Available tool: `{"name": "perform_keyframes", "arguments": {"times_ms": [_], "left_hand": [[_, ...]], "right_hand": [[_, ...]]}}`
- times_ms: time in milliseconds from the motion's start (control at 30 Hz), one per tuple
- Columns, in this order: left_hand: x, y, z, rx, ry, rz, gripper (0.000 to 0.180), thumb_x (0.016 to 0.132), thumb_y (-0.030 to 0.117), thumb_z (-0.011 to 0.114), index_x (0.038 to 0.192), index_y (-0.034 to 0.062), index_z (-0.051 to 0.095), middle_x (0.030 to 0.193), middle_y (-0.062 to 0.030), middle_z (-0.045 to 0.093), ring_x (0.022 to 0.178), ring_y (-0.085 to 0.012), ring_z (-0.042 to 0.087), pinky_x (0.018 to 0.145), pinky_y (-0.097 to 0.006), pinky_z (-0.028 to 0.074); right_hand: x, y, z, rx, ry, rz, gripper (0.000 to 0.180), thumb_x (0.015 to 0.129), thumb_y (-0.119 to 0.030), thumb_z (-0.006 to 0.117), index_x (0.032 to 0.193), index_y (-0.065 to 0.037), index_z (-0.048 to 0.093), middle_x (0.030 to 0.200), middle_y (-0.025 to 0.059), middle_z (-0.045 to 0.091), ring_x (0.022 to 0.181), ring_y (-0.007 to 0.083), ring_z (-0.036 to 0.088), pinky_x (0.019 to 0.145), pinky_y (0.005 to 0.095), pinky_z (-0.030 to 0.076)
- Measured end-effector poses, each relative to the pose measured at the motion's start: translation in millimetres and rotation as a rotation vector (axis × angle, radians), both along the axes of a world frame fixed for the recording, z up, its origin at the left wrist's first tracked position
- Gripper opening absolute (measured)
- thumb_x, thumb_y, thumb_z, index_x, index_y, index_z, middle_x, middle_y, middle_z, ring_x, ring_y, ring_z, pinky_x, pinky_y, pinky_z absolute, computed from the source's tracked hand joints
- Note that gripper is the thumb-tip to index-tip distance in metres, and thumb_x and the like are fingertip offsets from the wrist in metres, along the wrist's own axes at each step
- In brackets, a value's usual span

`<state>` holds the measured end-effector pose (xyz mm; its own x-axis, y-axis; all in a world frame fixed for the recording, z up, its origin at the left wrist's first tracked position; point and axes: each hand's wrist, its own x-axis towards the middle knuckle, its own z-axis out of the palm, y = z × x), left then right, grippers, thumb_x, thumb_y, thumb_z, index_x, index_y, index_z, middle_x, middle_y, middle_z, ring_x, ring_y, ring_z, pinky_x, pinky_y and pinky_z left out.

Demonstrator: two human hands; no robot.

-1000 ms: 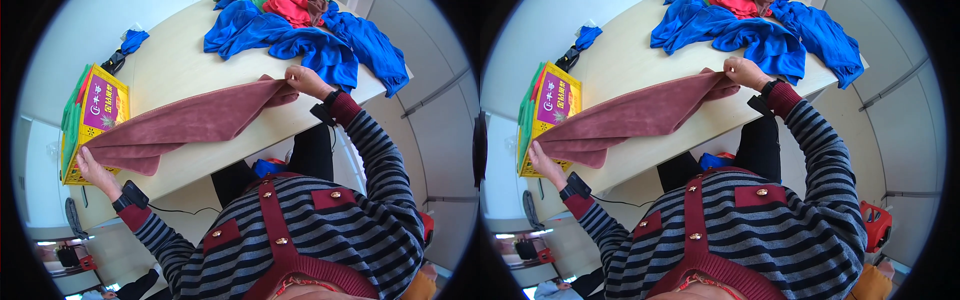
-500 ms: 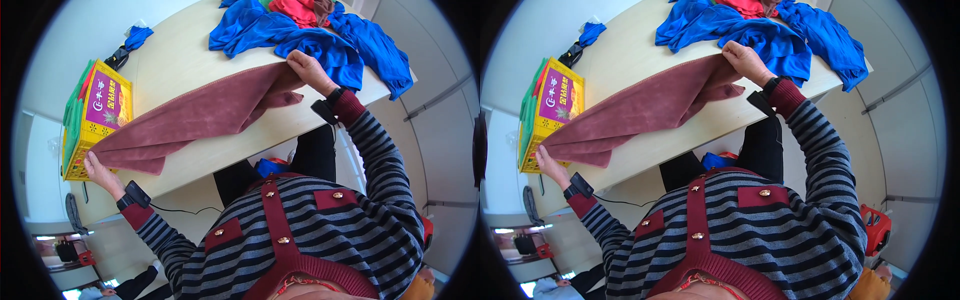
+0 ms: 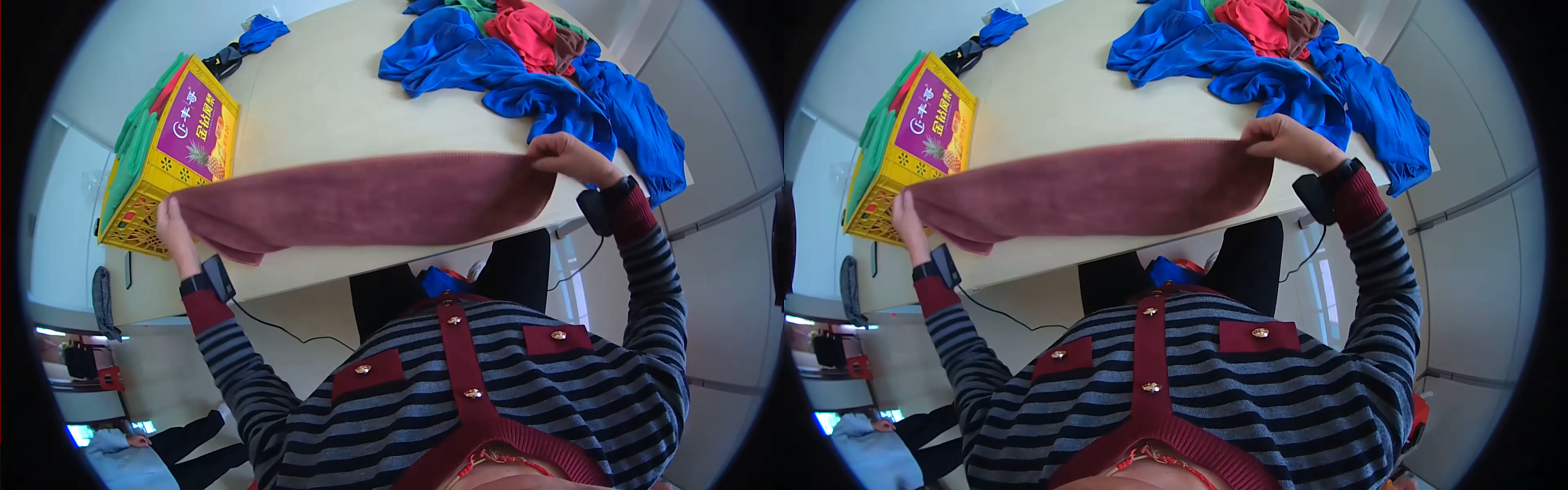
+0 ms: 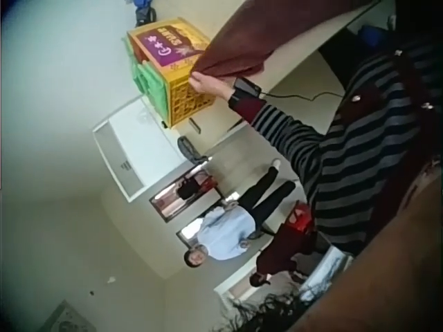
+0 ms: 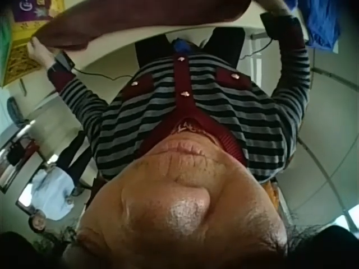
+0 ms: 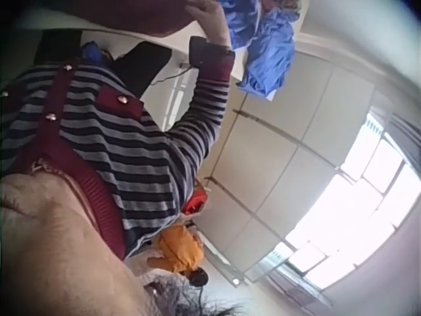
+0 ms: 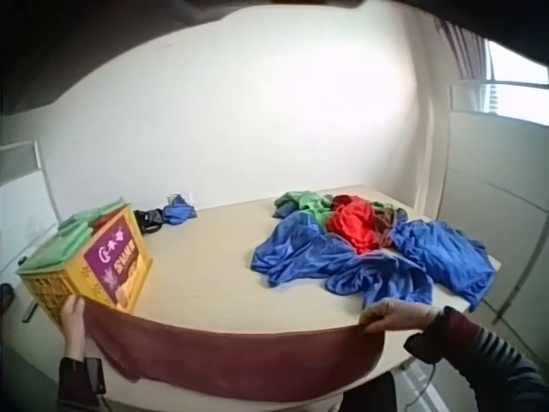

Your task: The person folds a brown cloth into a square and places it into a yellow crate, then spreads out a blue cloth and folds it into a square.

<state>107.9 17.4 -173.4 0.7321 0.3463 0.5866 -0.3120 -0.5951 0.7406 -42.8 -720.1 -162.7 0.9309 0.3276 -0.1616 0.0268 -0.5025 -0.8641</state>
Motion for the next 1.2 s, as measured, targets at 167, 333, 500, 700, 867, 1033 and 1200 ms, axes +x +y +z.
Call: {"name": "perform_keyframes", "arguments": {"times_ms": [167, 333, 500, 700, 867, 1033, 1200], "left_hand": [[58, -49, 42, 0.230, 0.013, -0.037, 0.029, 0.099, 0.025, 0.062, 0.103, -0.0039, 0.067, 0.089, -0.0082, 0.067, 0.081, -0.0158, 0.060, 0.077, -0.031, 0.048], [75, -53, 119, -0.150, -0.125, -0.205, 0.024, 0.100, 0.022, 0.064, 0.102, -0.0017, 0.067, 0.076, -0.0007, 0.056, 0.072, -0.0113, 0.053, 0.066, -0.028, 0.043], [38, -55, 128, -0.361, -0.057, -0.350, 0.022, 0.101, 0.020, 0.064, 0.114, 0.0015, 0.064, 0.081, 0.0015, 0.055, 0.075, -0.0078, 0.052, 0.070, -0.023, 0.042], [-17, -23, 17, -0.521, 0.188, -0.557, 0.021, 0.104, 0.016, 0.054, 0.121, 0.0026, 0.059, 0.106, -0.0061, 0.067, 0.094, -0.0126, 0.064, 0.084, -0.028, 0.052], [-62, 10, -100, -0.619, 0.434, -0.626, 0.019, 0.104, 0.013, 0.054, 0.119, 0.0048, 0.061, 0.122, -0.0099, 0.065, 0.109, -0.0180, 0.063, 0.097, -0.033, 0.050], [-92, 32, -149, -0.594, 0.569, -0.608, 0.017, 0.103, 0.011, 0.054, 0.117, 0.0066, 0.062, 0.127, -0.0100, 0.064, 0.113, -0.0169, 0.061, 0.101, -0.034, 0.048], [-97, 20, -135, -0.564, 0.546, -0.634, 0.014, 0.102, 0.010, 0.055, 0.114, 0.0076, 0.063, 0.127, -0.0079, 0.064, 0.115, -0.0160, 0.060, 0.102, -0.034, 0.046]], "right_hand": [[49, -46, 12, -0.335, -0.566, -0.207, 0.008, 0.093, -0.009, 0.065, 0.094, -0.001, 0.067, 0.079, 0.0005, 0.062, 0.078, 0.0084, 0.058, 0.072, 0.0258, 0.049], [58, -57, 100, -0.228, -0.758, -0.484, 0.013, 0.099, -0.017, 0.064, 0.099, -0.004, 0.067, 0.081, -0.0030, 0.061, 0.072, 0.0078, 0.057, 0.069, 0.0235, 0.049], [24, -46, 121, 0.118, -0.673, -0.552, 0.017, 0.103, -0.021, 0.060, 0.108, -0.006, 0.066, 0.089, -0.0017, 0.066, 0.077, 0.0068, 0.062, 0.073, 0.0227, 0.052], [-3, -26, 26, 0.303, -0.417, -0.490, 0.017, 0.104, -0.017, 0.058, 0.111, -0.004, 0.065, 0.095, 0.0021, 0.069, 0.084, 0.0094, 0.066, 0.081, 0.0246, 0.054], [-27, -20, -62, 0.241, -0.164, -0.318, 0.013, 0.101, -0.011, 0.060, 0.110, -0.003, 0.066, 0.099, 0.0039, 0.071, 0.094, 0.0106, 0.067, 0.088, 0.0255, 0.054], [-46, 0, -100, 0.156, -0.020, -0.215, 0.013, 0.098, -0.004, 0.061, 0.109, -0.001, 0.067, 0.098, 0.0029, 0.071, 0.097, 0.0110, 0.067, 0.089, 0.0254, 0.053], [-49, 5, -97, 0.124, -0.107, -0.248, 0.013, 0.095, 0.000, 0.060, 0.105, 0.002, 0.068, 0.094, 0.0046, 0.071, 0.093, 0.0148, 0.069, 0.085, 0.0272, 0.054]]}}
